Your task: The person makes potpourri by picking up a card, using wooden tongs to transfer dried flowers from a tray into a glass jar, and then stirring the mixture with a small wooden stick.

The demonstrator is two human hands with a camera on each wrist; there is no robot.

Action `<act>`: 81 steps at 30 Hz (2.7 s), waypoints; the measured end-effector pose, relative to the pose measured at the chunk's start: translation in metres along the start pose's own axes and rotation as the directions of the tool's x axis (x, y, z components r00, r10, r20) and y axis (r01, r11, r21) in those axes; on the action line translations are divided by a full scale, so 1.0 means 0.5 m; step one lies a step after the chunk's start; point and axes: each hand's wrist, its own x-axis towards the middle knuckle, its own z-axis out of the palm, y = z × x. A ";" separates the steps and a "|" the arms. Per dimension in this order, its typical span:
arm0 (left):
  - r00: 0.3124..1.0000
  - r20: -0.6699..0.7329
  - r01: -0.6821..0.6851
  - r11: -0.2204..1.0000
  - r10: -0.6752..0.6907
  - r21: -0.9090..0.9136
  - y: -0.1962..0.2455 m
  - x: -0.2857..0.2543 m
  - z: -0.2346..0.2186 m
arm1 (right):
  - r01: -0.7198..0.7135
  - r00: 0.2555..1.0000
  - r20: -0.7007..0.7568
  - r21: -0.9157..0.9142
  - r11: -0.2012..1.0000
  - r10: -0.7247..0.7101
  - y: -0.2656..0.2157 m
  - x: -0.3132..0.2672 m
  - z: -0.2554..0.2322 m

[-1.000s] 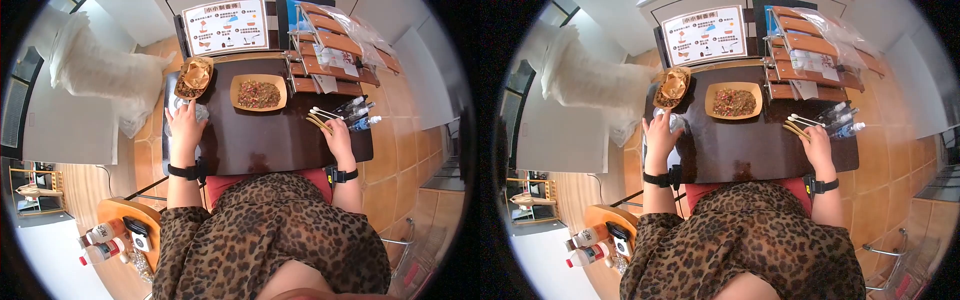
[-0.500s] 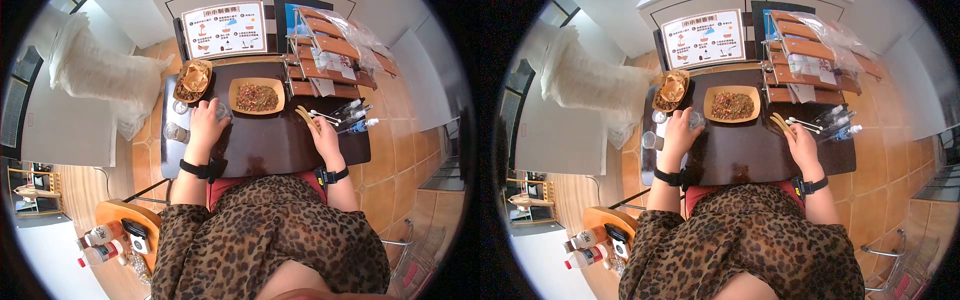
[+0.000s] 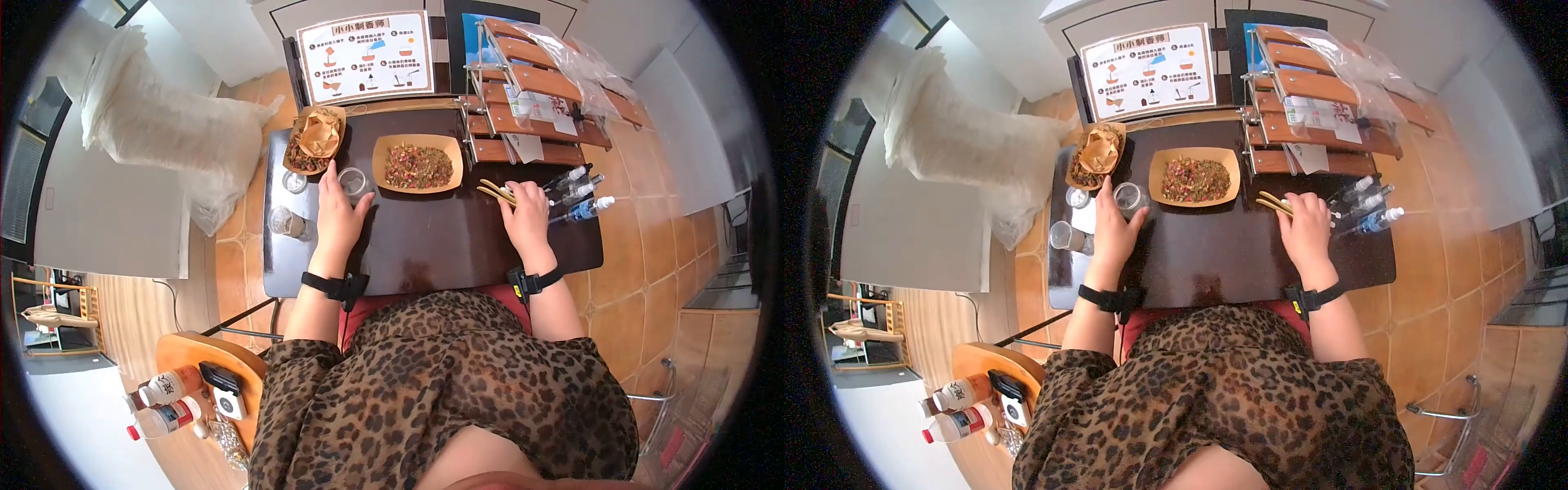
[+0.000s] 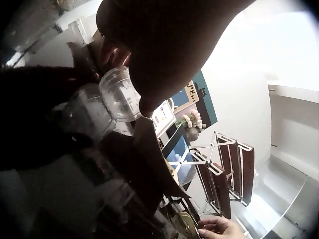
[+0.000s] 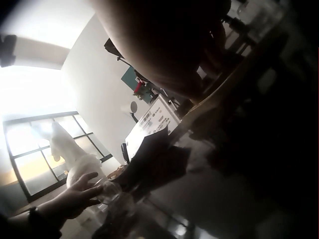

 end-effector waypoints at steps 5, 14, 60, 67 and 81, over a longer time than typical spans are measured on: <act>0.992 -0.049 0.110 0.984 -0.118 -0.138 -0.022 -0.007 0.035 | -0.341 0.925 0.324 0.483 0.807 0.198 -0.053 0.026 0.043; 0.994 -0.056 0.083 0.986 -0.092 -0.146 -0.029 -0.012 0.043 | -0.803 0.595 0.769 0.571 0.169 0.233 -0.084 0.086 0.157; 0.994 -0.073 0.071 0.994 -0.077 -0.083 -0.039 -0.034 0.044 | -0.626 0.764 0.643 0.716 0.310 0.059 -0.118 0.023 0.150; 0.991 -0.101 0.095 0.993 -0.088 0.071 -0.019 -0.033 0.034 | -0.539 0.825 0.554 0.716 0.444 0.108 -0.119 -0.005 0.159; 0.992 -0.083 0.079 0.988 -0.091 -0.132 -0.030 -0.039 0.044 | -0.579 0.810 0.563 0.725 0.372 0.163 -0.112 -0.012 0.164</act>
